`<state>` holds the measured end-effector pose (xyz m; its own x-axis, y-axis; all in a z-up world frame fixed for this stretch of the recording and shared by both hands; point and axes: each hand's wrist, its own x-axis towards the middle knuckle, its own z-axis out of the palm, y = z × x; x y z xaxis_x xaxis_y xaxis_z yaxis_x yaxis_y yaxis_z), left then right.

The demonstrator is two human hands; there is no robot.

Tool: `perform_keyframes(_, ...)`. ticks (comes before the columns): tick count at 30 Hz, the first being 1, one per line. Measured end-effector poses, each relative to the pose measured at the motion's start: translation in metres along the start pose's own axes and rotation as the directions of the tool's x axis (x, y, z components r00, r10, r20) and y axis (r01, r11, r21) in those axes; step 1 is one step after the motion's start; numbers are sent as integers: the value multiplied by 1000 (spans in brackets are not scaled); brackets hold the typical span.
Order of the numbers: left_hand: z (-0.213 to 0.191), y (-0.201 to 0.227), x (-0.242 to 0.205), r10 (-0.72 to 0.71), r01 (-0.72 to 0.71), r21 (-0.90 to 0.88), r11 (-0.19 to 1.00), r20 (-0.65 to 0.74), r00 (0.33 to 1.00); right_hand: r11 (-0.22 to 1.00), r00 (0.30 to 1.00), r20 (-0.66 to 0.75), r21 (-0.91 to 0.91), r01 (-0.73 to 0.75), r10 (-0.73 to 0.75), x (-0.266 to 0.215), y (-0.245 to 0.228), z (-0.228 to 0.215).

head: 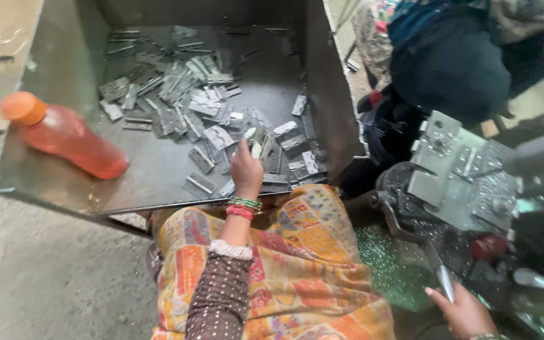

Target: The person repeatedly picks small metal brackets from a metal bin, places them into a press machine, and operates the lever to punch holes. The processed parts are dropped back into the bin. The task is performed continuously throughout the clip.

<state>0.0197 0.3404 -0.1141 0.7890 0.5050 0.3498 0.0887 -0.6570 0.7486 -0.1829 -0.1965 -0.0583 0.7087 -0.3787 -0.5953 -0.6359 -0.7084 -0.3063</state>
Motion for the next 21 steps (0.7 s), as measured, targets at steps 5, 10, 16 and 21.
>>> perform_keyframes(5, -17, 128, -18, 373, -370, -313, 875, -51, 926, 995, 999, -27, -87, 42, -44, -17, -7, 5)
perform_keyframes(10, 18, 256, -68, 560, -513, -309, 801, 81, 825, 955, 965, -131, -226, 194, -227, -15, -14, 7)
perform_keyframes(16, 60, 299, -120, 586, -675, 24, 737, 475, 657, 992, 995, -43, -98, 83, -87, -34, -35, 5)
perform_keyframes(21, 55, 276, -139, 638, -669, -19, 743, 319, 700, 990, 996, -18, -118, 81, -84, -46, -46, 0)
